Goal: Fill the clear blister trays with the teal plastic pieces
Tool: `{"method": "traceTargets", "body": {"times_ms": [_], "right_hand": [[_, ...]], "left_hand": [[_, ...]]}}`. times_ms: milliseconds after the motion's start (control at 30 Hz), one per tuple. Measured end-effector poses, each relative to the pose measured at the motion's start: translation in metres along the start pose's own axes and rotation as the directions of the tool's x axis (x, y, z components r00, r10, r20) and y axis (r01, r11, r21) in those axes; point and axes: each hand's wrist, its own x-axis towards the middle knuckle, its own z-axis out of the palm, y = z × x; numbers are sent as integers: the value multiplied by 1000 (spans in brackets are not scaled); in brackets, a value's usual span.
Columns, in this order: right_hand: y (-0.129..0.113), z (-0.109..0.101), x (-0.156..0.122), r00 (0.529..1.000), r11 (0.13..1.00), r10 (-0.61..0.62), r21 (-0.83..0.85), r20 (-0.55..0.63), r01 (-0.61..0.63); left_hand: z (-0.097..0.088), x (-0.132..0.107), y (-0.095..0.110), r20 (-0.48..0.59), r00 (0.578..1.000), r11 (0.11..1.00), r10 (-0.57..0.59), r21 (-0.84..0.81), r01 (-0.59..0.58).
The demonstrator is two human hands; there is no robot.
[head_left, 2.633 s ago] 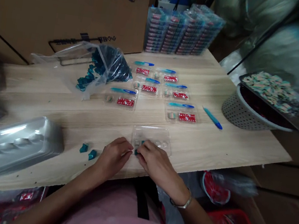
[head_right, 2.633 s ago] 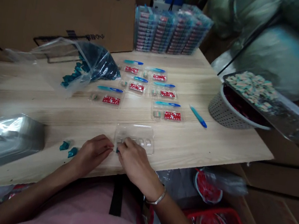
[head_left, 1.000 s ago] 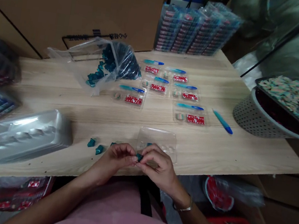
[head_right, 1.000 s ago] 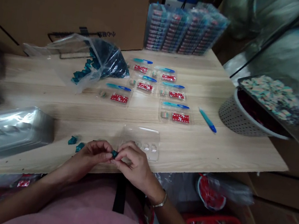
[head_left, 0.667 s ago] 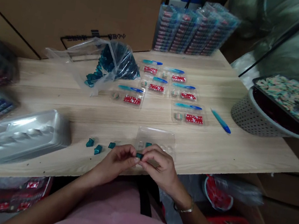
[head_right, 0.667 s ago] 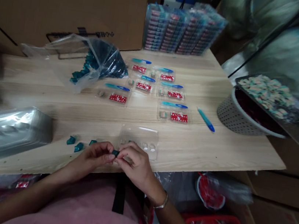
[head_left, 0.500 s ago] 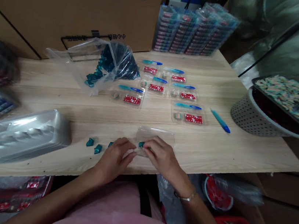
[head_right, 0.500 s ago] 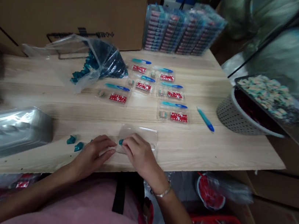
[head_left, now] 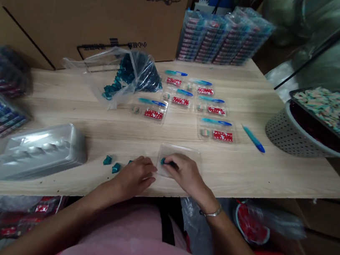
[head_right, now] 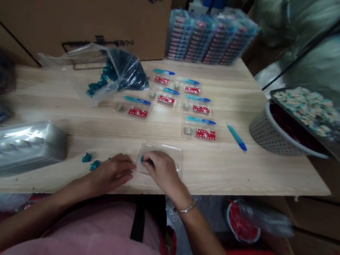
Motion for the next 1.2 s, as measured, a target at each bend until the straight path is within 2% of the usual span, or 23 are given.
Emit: {"method": "traceTargets", "body": {"times_ms": [33, 100, 167, 200, 233, 333, 367, 400, 467, 533, 600, 633, 667, 700, 733, 800, 867, 933, 1000, 1033, 1133, 1200], "right_hand": [[1, 0, 1, 1000, 1000, 19, 0, 4, -19], [2, -1, 2, 1000, 1000, -7, -28, 27, 8], [2, -1, 3, 997, 996, -65, -63, 47, 68], [2, -1, 4, 996, 994, -79, -77, 51, 83], [2, -1, 5, 995, 992, -83, -89, 54, 88], [-1, 0, 6, 995, 988, -89, -121, 51, 95], [-5, -1, 5, 995, 987, -98, -125, 33, 101], [-9, -1, 4, 994, 987, -107, -120, 4, 107], [-23, 0, -1, 991, 992, -120, -47, -62, 117], [-40, 5, -8, 987, 984, -109, 131, -120, 125], [-55, 15, -17, 981, 935, -41, 340, -188, 104], [-60, 21, -21, 975, 900, 20, 430, -220, 79], [-63, 26, -26, 965, 864, 95, 501, -245, 42], [-64, 30, -30, 951, 830, 171, 557, -256, 0], [-62, 31, -34, 940, 800, 234, 598, -250, -40], [-53, 24, -40, 929, 779, 299, 617, -215, -108], [-36, 7, -41, 945, 851, 266, 507, -191, -137], [-18, -15, -36, 970, 951, 176, 282, -165, -125], [-4, -33, -27, 990, 993, 106, 67, -90, -100], [1, -40, -23, 995, 996, 90, -8, -43, -90], [6, -46, -13, 994, 991, 75, -120, 85, -65], [6, -45, -11, 990, 987, 63, -154, 127, -43]], "left_hand": [[-5, -3, -3, -27, 1000, 1000, 10, -25, -10], [-19, -11, -10, -160, 987, 999, -19, -44, 12], [-32, -20, -19, -308, 947, 996, -88, 2, 93], [-36, -23, -23, -335, 936, 991, -106, 42, 128], [-39, -25, -27, -318, 942, 986, -108, 88, 143], [-37, -25, -31, -134, 986, 971, -96, 207, 122], [-34, -23, -30, -100, 989, 966, -112, 224, 132], [-31, -21, -27, -109, 985, 963, -137, 217, 158], [-25, -19, -18, -201, 960, 975, -194, 65, 211], [-19, -20, -7, -239, 937, 941, -256, -285, 184], [-12, -22, 2, -144, 940, 755, -308, -638, 149], [-8, -22, 6, -76, 944, 643, -320, -749, 158], [-4, -22, 10, -20, 945, 557, -327, -812, 176], [0, -22, 13, 15, 944, 516, -330, -834, 194], [3, -20, 15, 21, 944, 525, -329, -827, 202], [8, -14, 19, -49, 960, 668, -275, -728, 155], [10, -8, 19, -135, 981, 868, -137, -494, 53], [11, -1, 17, -125, 992, 980, -1, -196, -23], [13, 2, 14, -56, 997, 998, 53, 24, -52], [14, 3, 11, -31, 998, 995, 57, 84, -54], [17, 5, 7, 3, 997, 988, 75, 135, -75], [17, 5, 8, 20, 996, 987, 82, 137, -84]]}}
